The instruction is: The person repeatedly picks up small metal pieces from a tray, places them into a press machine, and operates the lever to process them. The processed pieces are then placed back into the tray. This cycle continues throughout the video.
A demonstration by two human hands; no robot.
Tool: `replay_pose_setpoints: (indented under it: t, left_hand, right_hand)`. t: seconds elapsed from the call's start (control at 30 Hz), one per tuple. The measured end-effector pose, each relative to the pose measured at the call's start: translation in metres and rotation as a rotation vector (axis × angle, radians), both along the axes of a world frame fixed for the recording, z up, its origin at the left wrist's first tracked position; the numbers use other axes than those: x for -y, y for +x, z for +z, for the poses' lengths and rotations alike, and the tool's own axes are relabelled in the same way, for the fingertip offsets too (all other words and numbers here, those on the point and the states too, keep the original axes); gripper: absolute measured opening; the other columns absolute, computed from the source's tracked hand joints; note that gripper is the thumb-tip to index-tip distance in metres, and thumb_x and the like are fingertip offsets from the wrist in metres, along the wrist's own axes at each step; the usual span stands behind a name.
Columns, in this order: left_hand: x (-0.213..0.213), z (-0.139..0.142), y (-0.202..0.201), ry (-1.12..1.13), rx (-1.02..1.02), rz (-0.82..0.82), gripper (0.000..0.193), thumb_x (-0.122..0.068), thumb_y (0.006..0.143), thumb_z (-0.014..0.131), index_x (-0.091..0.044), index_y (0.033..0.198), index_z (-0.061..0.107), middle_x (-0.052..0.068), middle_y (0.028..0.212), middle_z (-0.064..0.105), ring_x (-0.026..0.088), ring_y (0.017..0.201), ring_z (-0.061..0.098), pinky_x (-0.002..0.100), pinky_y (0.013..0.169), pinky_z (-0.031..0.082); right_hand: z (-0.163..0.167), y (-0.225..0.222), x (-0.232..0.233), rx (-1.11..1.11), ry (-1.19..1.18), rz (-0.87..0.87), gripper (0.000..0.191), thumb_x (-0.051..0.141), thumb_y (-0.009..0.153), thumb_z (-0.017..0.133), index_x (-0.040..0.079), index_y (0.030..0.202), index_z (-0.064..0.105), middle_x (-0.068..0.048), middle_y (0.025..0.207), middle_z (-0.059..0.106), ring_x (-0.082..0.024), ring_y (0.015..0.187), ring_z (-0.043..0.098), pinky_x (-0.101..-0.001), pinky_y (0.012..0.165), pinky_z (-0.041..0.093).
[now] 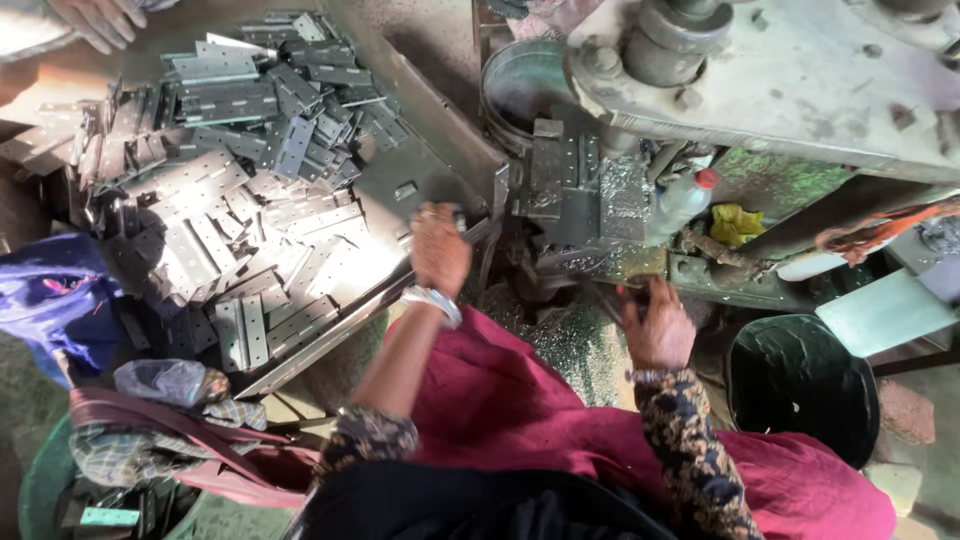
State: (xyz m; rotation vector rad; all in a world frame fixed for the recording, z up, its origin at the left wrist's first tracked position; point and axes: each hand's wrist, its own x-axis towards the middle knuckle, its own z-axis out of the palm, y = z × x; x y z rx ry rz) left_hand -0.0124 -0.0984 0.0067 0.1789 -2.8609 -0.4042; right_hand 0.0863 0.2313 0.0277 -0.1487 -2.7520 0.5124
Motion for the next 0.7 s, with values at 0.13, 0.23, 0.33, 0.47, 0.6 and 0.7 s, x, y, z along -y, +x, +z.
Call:
replay_pose_setpoints:
  t: [0.13, 0.23, 0.33, 0.47, 0.6, 0.7]
  left_hand:
    - [0.055, 0.002, -0.026, 0.049, 0.072, 0.005, 0.079, -0.038, 0.080, 0.080, -0.004, 0.144, 0.046, 0.023, 0.145, 0.049, 0.043, 0.134, 0.043, 0.054, 0.108, 0.041]
    - [0.070, 0.008, -0.042, 0.154, 0.174, 0.001, 0.097, -0.038, 0.069, 0.090, -0.012, 0.148, 0.040, 0.024, 0.153, 0.042, 0.046, 0.139, 0.038, 0.056, 0.106, 0.037]
    - [0.076, 0.010, -0.047, 0.293, 0.224, -0.109, 0.091, -0.029, 0.067, 0.087, -0.016, 0.147, 0.046, 0.018, 0.145, 0.054, 0.040, 0.136, 0.047, 0.049, 0.109, 0.043]
    - [0.069, 0.001, -0.041, 0.434, 0.220, -0.091, 0.051, -0.022, 0.073, 0.078, -0.019, 0.123, 0.074, 0.011, 0.126, 0.075, 0.030, 0.122, 0.068, 0.039, 0.111, 0.051]
    - [0.047, 0.005, -0.031, 0.172, -0.031, -0.017, 0.033, -0.017, 0.073, 0.077, -0.011, 0.106, 0.077, 0.018, 0.106, 0.074, 0.035, 0.105, 0.069, 0.045, 0.094, 0.055]
    - [0.026, 0.025, -0.028, 0.091, -0.264, -0.080, 0.027, -0.022, 0.073, 0.080, -0.008, 0.095, 0.077, 0.019, 0.093, 0.073, 0.036, 0.091, 0.068, 0.047, 0.082, 0.054]
  right_hand:
    - [0.042, -0.001, 0.016, 0.046, -0.003, 0.021, 0.031, 0.045, 0.098, 0.067, 0.015, 0.104, 0.071, -0.014, 0.108, 0.073, -0.037, 0.089, 0.072, -0.0507, 0.078, 0.056]
    - [0.052, 0.002, 0.022, 0.036, 0.003, 0.034, 0.032, 0.044, 0.098, 0.067, 0.012, 0.101, 0.072, -0.013, 0.107, 0.073, -0.037, 0.089, 0.072, -0.0500, 0.077, 0.056]
    - [0.050, 0.003, 0.021, 0.033, 0.003, 0.028, 0.030, 0.042, 0.098, 0.066, 0.012, 0.101, 0.071, -0.013, 0.106, 0.073, -0.036, 0.087, 0.072, -0.0492, 0.077, 0.056]
    - [0.043, 0.003, 0.017, 0.080, -0.015, 0.042, 0.026, 0.038, 0.098, 0.066, 0.012, 0.102, 0.071, -0.010, 0.104, 0.074, -0.033, 0.082, 0.074, -0.0482, 0.077, 0.057]
    - [0.037, 0.004, 0.017, 0.049, -0.001, 0.024, 0.026, 0.040, 0.099, 0.067, 0.014, 0.101, 0.072, -0.010, 0.103, 0.074, -0.034, 0.083, 0.073, -0.0481, 0.076, 0.057]
    - [0.034, 0.002, 0.017, 0.094, 0.008, 0.042, 0.025, 0.037, 0.095, 0.066, 0.014, 0.105, 0.071, -0.011, 0.102, 0.074, -0.034, 0.081, 0.074, -0.0493, 0.075, 0.057]
